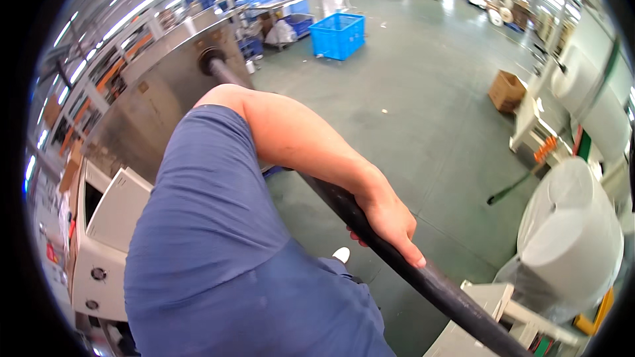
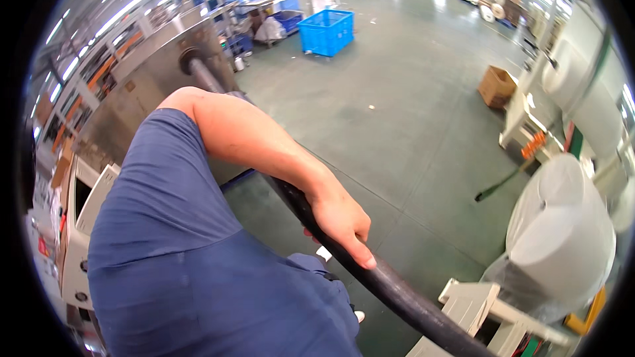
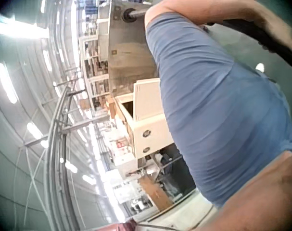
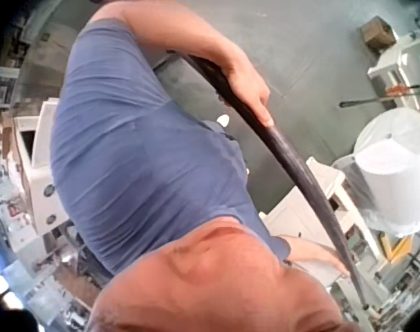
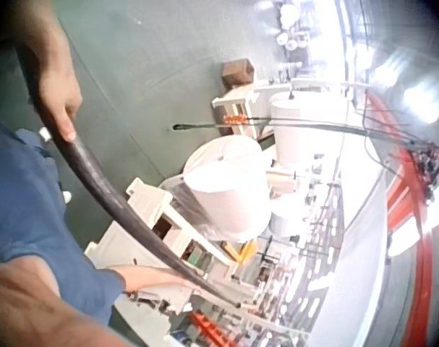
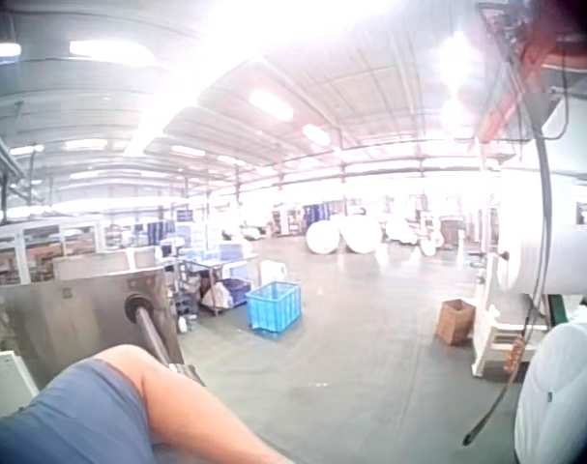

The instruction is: The person removes a protective cloth from a machine, then handles a long metal rod and a cylindrical component. They use a wrench to tighten a bolt on the rod assembly and later attach a green strap to a large white roll on the machine.

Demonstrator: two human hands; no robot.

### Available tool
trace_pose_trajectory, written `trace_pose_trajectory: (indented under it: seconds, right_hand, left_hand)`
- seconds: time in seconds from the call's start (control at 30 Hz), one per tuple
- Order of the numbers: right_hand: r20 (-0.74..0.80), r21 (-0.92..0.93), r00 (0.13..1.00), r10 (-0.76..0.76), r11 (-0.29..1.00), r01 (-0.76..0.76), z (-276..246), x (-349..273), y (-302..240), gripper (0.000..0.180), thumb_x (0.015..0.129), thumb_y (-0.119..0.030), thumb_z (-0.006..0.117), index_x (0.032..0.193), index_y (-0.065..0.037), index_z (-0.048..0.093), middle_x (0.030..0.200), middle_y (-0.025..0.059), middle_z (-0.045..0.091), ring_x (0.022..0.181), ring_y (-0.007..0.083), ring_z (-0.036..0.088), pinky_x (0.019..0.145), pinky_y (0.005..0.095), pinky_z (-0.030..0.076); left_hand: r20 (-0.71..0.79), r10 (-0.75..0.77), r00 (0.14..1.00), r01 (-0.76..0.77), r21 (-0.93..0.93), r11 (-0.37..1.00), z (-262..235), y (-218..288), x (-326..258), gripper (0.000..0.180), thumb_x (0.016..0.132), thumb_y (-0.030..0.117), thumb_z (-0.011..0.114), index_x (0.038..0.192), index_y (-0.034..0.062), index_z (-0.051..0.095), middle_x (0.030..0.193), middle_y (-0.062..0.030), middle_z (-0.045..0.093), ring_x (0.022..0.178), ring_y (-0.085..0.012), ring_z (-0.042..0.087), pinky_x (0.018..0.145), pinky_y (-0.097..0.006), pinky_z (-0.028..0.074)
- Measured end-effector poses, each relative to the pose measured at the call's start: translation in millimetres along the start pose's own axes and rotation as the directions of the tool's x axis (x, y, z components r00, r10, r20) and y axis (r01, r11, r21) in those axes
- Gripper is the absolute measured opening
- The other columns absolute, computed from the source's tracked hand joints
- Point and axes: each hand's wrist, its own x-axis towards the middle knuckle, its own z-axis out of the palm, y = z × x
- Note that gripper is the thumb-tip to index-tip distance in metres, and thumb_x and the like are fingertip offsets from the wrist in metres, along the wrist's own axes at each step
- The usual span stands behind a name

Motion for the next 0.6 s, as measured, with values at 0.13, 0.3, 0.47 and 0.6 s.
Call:
trace_pose_trajectory:
  seconds: [0.13,0.3,0.47,0.6]
  right_hand:
    - [-0.052,-0.11,0.995,-0.086,0.991,0.08,16,1,21,0.09,0.086,-0.071,0.026,0.138,0.002,0.04,0.135,0.0191,0.043,0.122,0.0281,0.04,0.105,0.0417,0.032]
    - [-0.146,-0.158,0.973,-0.18,0.975,0.157,15,10,25,0.077,0.091,-0.061,0.035,0.133,0.002,0.044,0.126,0.0204,0.05,0.11,0.0295,0.05,0.097,0.0426,0.042]
    - [-0.153,-0.107,0.969,-0.196,0.978,0.181,-11,69,12,0.064,0.096,-0.052,0.044,0.129,0.002,0.049,0.117,0.0216,0.056,0.098,0.0309,0.06,0.09,0.0435,0.053]
    - [-0.233,-0.046,0.96,-0.154,0.988,0.148,-62,111,-13,0.067,0.093,-0.045,0.052,0.133,0.008,0.041,0.116,0.0232,0.056,0.098,0.0308,0.061,0.09,0.0379,0.054]
  left_hand:
    - [-0.069,0.005,0.998,-0.002,0.053,0.999,-40,-52,2,0.071,0.09,0.065,0.045,0.089,-0.0035,0.062,0.072,-0.0127,0.057,0.059,-0.022,0.057,0.054,-0.037,0.049]
    - [0.0,0.051,0.999,-0.051,0.043,0.998,-99,-106,47,0.078,0.093,0.068,0.034,0.083,-0.0035,0.064,0.065,-0.0132,0.056,0.054,-0.0227,0.057,0.053,-0.038,0.048]
    - [0.044,0.021,0.999,-0.023,0.05,0.998,-136,-127,97,0.079,0.096,0.065,0.024,0.078,-0.0027,0.06,0.065,-0.0123,0.055,0.056,-0.0238,0.055,0.06,-0.041,0.047]
    - [0.108,-0.015,0.994,0.006,0.085,0.996,-176,-134,146,0.078,0.096,0.065,0.024,0.073,-0.0016,0.058,0.065,-0.0113,0.056,0.058,-0.0227,0.056,0.062,-0.041,0.046]
